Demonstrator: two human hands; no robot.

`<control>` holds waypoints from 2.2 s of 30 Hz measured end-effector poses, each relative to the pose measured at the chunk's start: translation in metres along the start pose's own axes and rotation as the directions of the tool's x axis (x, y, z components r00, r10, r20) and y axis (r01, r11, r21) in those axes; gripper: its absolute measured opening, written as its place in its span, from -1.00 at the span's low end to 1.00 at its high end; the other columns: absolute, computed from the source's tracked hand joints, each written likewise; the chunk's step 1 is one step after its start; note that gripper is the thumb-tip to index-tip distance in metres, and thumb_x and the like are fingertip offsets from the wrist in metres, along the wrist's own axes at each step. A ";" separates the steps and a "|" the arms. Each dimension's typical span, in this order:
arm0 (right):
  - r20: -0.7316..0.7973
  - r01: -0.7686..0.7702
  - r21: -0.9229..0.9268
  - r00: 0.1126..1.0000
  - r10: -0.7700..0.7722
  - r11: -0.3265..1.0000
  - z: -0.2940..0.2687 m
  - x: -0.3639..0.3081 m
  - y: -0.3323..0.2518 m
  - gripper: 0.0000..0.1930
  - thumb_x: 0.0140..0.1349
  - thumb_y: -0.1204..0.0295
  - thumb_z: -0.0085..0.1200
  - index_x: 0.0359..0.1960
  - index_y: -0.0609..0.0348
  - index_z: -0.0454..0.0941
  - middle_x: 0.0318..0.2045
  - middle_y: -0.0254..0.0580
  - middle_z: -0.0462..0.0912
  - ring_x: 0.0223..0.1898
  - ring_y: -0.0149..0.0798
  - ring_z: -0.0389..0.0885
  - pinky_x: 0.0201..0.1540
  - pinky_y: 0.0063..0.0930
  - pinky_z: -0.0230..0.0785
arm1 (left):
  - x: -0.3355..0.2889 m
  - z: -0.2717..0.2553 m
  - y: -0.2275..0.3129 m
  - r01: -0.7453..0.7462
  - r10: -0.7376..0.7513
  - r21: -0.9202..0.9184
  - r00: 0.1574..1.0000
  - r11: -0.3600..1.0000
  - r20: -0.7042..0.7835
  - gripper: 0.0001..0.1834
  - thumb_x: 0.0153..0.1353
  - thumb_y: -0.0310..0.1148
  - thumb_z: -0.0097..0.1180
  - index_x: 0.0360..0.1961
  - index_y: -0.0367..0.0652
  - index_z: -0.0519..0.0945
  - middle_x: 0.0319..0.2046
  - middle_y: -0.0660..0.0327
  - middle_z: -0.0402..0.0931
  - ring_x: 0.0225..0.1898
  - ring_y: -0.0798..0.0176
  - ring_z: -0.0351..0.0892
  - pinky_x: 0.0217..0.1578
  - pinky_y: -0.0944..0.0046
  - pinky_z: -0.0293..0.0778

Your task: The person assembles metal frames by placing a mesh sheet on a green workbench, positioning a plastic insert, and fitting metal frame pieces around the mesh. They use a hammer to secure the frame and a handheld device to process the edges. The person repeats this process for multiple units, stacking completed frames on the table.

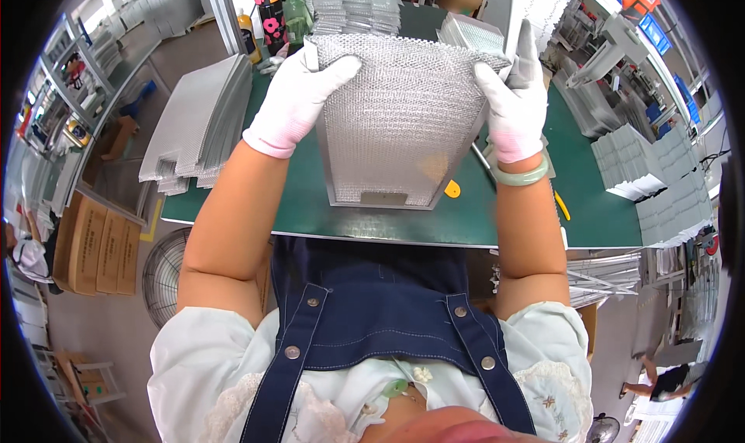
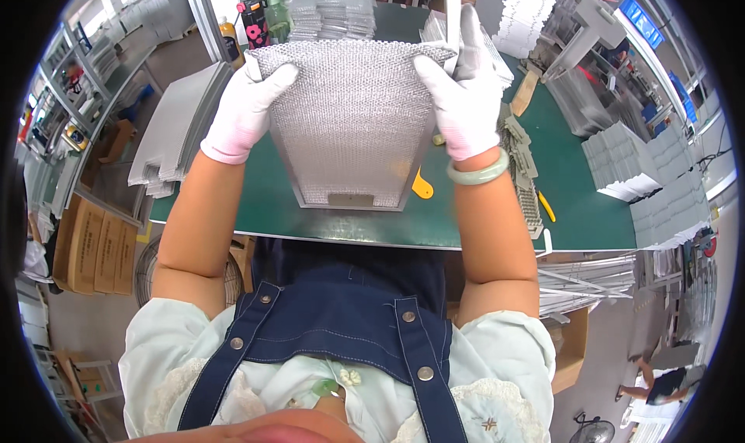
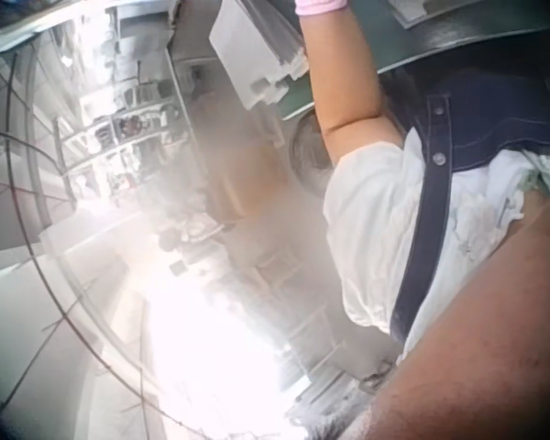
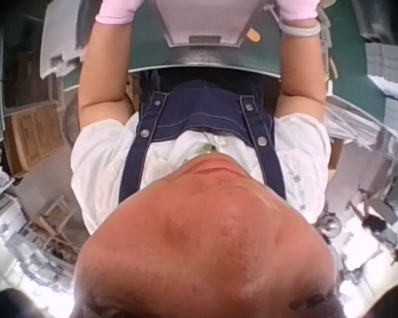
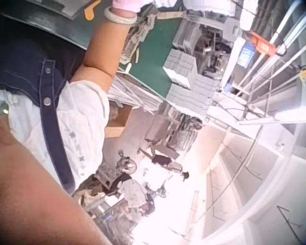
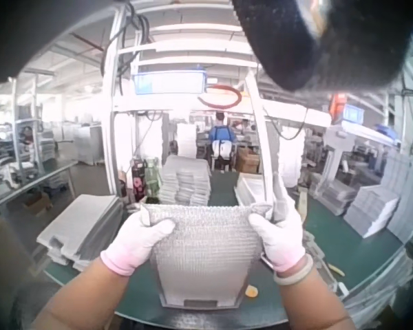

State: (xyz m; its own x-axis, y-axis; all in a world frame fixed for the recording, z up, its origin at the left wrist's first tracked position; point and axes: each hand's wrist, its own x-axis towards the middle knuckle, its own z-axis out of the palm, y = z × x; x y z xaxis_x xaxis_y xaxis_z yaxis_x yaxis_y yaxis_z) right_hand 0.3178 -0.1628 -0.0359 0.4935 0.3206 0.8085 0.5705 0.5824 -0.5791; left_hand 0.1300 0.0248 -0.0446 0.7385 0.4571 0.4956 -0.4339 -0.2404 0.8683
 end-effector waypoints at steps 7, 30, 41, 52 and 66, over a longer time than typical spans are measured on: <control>0.454 -0.197 -0.248 0.842 0.293 0.949 -0.039 0.033 -0.015 -0.45 0.13 0.54 0.31 0.21 0.18 0.50 -0.08 -0.32 0.65 -0.17 -0.55 0.54 -0.15 -0.68 0.41 | -0.002 0.003 -0.001 -0.001 0.002 -0.039 1.000 0.999 0.016 -0.62 0.24 -0.31 0.23 0.03 -0.29 0.57 -0.09 0.27 0.60 -0.07 0.42 0.52 0.05 0.34 0.40; 0.533 -0.231 -0.377 0.738 0.414 0.897 -0.039 0.022 -0.063 -0.68 0.13 0.64 0.26 -0.04 0.38 0.59 -0.20 -0.19 0.70 -0.17 -0.43 0.64 -0.04 -0.55 0.48 | -0.040 0.032 0.010 0.209 -0.169 -0.302 0.974 0.930 0.153 -0.68 0.29 -0.35 0.19 0.00 -0.31 0.56 -0.14 0.26 0.62 -0.13 0.42 0.55 0.00 0.34 0.45; 0.459 -0.540 -0.406 0.577 0.675 0.738 -0.069 -0.031 0.014 -0.73 0.11 0.61 0.28 -0.12 0.34 0.63 -0.27 -0.28 0.69 -0.24 -0.49 0.61 -0.10 -0.59 0.48 | -0.039 0.039 -0.100 0.434 -0.358 -0.323 0.894 0.841 0.270 -0.64 0.31 -0.27 0.17 0.00 -0.32 0.54 -0.12 0.22 0.60 -0.11 0.37 0.54 0.02 0.30 0.43; 0.349 -0.574 -0.318 0.669 0.656 0.754 -0.090 -0.049 0.031 -0.75 0.11 0.60 0.29 -0.15 0.33 0.61 -0.27 -0.28 0.69 -0.26 -0.48 0.60 -0.10 -0.57 0.45 | -0.028 0.066 -0.099 -0.115 0.245 0.390 0.921 0.914 -0.304 -0.47 0.12 -0.31 0.38 0.07 -0.33 0.55 -0.18 0.14 0.65 -0.21 0.32 0.64 -0.13 0.34 0.55; 0.285 -0.564 -0.320 0.709 0.645 0.761 -0.099 -0.055 0.020 -0.79 0.09 0.64 0.29 -0.20 0.31 0.64 -0.31 -0.29 0.70 -0.28 -0.49 0.61 -0.13 -0.59 0.47 | -0.028 0.080 -0.095 -0.059 0.028 -0.146 0.978 0.987 -0.209 -0.53 0.15 -0.54 0.29 0.12 -0.31 0.54 -0.26 0.28 0.62 -0.26 0.48 0.58 -0.19 0.44 0.52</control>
State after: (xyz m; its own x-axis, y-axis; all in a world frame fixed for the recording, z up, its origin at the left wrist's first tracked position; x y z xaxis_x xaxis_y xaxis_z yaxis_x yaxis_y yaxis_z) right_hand 0.3670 -0.2429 -0.1020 0.5309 0.8157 0.2296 0.3658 0.0239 -0.9304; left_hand 0.1913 -0.0335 -0.1393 0.6024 0.6188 0.5041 -0.5477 -0.1390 0.8251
